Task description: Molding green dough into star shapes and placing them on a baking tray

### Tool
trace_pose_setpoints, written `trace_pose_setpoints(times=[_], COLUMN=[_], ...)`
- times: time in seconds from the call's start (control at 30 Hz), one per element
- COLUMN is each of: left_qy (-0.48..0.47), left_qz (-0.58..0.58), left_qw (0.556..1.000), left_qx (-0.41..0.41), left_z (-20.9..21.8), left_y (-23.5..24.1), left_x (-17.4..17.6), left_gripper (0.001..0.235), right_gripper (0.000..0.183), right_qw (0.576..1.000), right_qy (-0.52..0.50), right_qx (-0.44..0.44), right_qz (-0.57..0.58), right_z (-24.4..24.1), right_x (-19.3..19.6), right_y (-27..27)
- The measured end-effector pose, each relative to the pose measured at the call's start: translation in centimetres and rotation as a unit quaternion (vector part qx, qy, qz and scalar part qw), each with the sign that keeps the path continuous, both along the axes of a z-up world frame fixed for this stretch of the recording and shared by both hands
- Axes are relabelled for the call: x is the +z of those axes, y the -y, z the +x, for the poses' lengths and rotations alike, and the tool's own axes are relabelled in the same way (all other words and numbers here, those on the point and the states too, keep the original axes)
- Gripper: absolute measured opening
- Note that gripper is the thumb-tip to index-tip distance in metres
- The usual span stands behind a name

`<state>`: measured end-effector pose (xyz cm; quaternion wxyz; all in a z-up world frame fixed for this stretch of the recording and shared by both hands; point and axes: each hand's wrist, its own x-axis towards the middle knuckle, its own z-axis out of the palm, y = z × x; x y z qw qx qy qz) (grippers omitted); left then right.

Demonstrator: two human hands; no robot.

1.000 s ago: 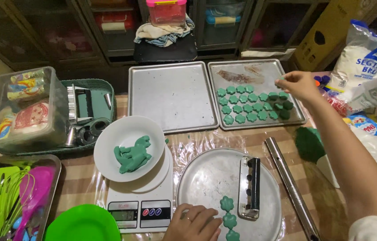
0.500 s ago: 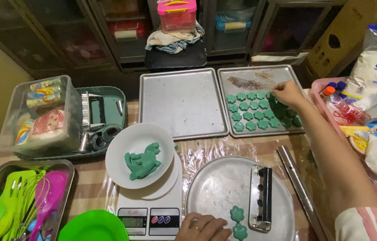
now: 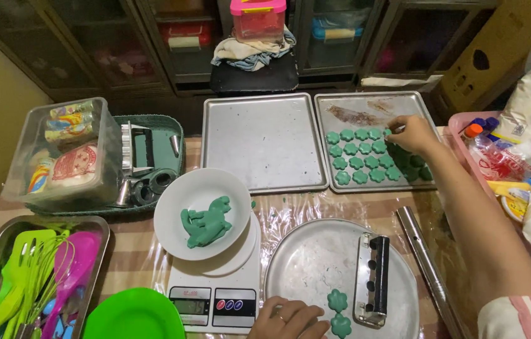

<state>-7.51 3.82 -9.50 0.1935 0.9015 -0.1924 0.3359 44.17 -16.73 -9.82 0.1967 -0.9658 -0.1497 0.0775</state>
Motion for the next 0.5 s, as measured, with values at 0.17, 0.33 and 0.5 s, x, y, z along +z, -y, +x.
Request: trace_pose_setpoints(times=[0.17,0.33,0.5], left_qy=[-0.013,-0.060,-0.078], left_qz=[-0.017,-0.024,-0.009], left_qw=[1.000,0.997,0.992], left_qx=[-0.009,-0.051,-0.094], left_z=[-0.1,-0.2,-0.3], left_y=[0.0,0.4,1.3], left_x=[0.5,0.2,-1.0], left_gripper=[0.008,0.022,0.018], right_gripper=[0.044,0.039,0.037], right_qw=[0.998,0.988,0.960], right_qy=[0.052,-0.025,-0.147], right_qx=[0.028,0.034,0.236], right_qz=[0.025,0.148,0.000], right_z=[-3.6,-15.8,-26.8], right_x=[3.0,9.9,13.2], right_y=[-1.3,-4.8,-6.9])
